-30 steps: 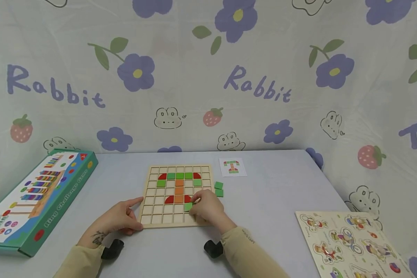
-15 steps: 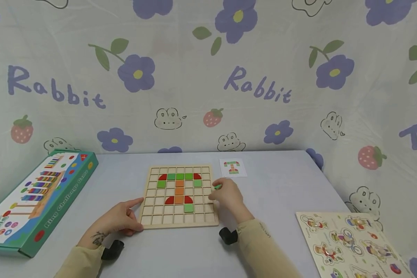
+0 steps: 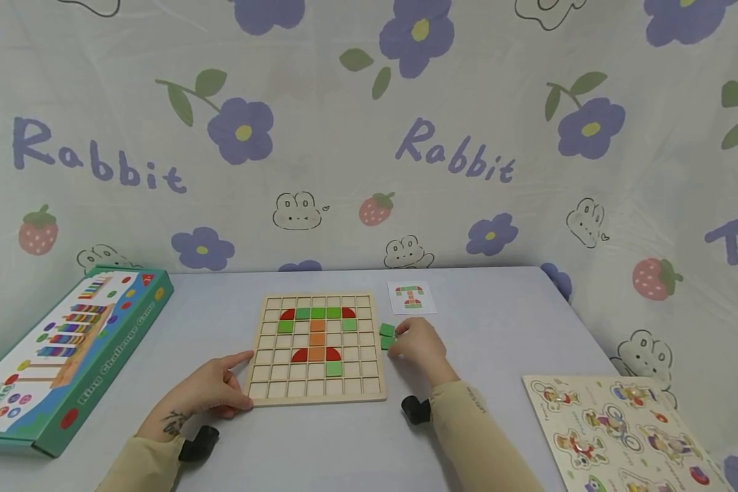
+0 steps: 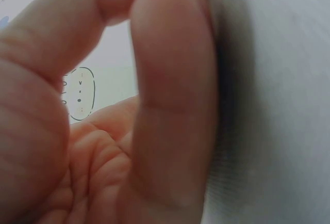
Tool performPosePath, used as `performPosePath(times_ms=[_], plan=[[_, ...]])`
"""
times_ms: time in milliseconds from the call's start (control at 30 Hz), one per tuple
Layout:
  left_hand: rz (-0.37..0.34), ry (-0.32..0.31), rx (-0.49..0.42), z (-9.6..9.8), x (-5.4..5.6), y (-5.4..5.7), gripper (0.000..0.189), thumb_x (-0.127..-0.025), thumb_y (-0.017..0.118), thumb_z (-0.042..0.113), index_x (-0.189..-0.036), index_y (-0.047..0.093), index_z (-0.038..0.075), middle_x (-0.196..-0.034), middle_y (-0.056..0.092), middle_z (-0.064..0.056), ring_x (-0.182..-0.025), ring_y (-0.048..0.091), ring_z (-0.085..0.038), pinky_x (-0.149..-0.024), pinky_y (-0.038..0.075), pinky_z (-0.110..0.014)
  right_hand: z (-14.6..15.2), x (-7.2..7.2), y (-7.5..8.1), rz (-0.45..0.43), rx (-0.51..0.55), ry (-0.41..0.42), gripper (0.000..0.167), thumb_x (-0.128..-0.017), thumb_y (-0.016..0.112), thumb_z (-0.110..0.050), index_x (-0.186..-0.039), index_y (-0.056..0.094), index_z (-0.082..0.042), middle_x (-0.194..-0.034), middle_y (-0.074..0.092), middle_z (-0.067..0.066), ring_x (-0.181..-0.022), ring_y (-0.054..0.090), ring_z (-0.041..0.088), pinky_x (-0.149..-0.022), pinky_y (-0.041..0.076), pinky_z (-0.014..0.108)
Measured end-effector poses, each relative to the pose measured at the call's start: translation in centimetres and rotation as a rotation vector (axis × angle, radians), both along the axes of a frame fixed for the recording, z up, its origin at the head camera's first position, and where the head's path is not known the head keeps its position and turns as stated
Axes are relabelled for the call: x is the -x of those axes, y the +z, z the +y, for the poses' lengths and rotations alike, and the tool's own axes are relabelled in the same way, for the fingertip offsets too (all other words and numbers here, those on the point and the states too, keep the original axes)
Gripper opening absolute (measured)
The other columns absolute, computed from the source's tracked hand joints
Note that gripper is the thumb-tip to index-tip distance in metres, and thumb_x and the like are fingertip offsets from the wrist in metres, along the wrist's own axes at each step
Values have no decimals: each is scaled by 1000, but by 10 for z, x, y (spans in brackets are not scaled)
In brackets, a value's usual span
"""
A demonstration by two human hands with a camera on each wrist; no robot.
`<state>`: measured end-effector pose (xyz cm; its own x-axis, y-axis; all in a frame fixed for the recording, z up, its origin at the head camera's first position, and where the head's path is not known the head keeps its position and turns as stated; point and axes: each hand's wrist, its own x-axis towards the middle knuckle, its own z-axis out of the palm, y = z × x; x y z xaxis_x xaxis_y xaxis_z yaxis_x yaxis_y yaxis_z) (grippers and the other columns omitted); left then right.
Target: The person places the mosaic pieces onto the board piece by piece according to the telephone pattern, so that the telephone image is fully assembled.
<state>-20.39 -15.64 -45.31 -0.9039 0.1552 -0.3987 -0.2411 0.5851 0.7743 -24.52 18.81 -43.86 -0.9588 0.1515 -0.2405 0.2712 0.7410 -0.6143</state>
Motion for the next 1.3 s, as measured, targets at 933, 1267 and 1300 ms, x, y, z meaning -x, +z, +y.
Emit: performPosePath(times_ms=[933,1267,1300], plan=[[-8,8,-7,0,0,0,92,-63,81,3,-142,37,12,-69,56,-6,-51,52,-13,-50,47,-26,-45,-20,4,162,741,63,28,-76,65,2,-103,55,2,-72,54,-2,-53,38,8,-46,30,20],[-5,3,-16,0,-1,0,93,-62,81,3,-143,36,12,-69,56,-6,-50,52,-14,-50,47,-26,-84,-32,-1,107,706,203,25,-75,70,-4,-99,61,-3,-68,58,-2,-55,42,10,-49,33,21],[-2,5,-12,0,-1,-1,93,-62,81,3,-143,36,12,-69,56,-7,-50,52,-14,-50,47,-26,-85,-32,-2,116,667,220,25,-75,71,-5,-98,62,-4,-68,57,-2,-57,43,10,-51,35,22]])
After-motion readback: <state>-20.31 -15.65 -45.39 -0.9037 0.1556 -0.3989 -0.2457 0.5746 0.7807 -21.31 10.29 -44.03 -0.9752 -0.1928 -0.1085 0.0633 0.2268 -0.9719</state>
